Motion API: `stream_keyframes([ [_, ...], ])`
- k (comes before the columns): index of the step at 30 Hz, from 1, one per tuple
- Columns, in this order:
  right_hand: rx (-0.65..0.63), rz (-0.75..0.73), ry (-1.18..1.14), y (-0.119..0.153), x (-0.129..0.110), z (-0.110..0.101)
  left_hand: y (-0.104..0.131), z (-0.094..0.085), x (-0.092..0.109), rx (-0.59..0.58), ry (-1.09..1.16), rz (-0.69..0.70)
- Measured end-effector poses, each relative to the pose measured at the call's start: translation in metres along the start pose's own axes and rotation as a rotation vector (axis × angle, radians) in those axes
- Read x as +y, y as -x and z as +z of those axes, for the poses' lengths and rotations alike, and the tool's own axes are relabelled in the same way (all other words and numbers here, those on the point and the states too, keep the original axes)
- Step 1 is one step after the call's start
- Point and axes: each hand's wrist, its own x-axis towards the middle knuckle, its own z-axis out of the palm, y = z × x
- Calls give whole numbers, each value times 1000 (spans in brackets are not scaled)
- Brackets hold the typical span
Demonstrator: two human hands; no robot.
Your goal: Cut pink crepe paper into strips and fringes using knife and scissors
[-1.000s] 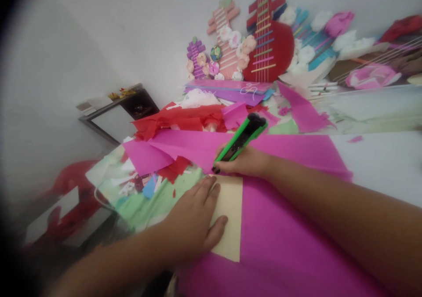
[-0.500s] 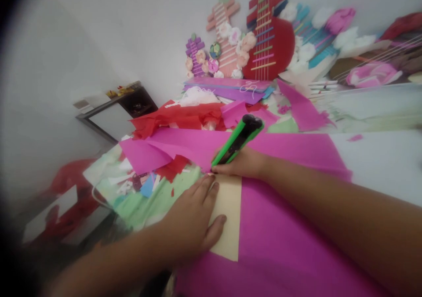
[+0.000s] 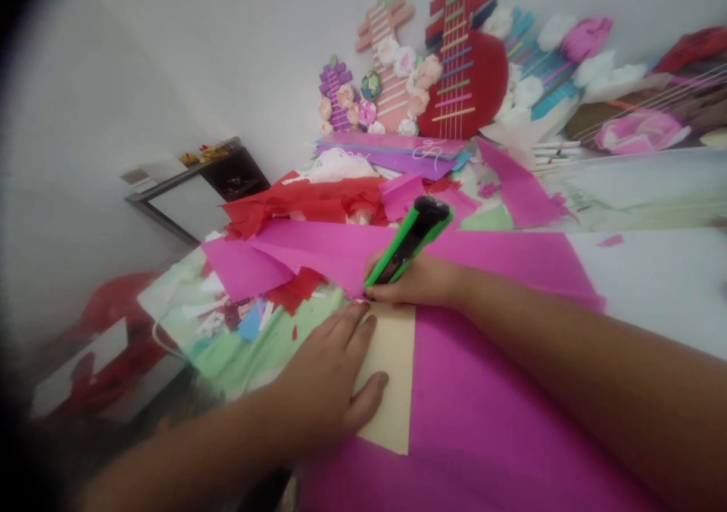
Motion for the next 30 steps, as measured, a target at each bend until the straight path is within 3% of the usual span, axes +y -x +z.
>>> stream_keyframes([
  [9, 8, -39, -3, 2, 3, -1, -1, -2, 1, 2, -25, 25],
  [15, 80, 8, -34, 4, 3, 0, 1, -2, 1, -4, -18, 17],
  [23, 63, -48, 59, 4, 0, -1, 1, -2, 1, -14, -29, 5],
  [30, 68, -46, 7, 4, 0, -1, 0, -1, 1, -15, -24, 1],
])
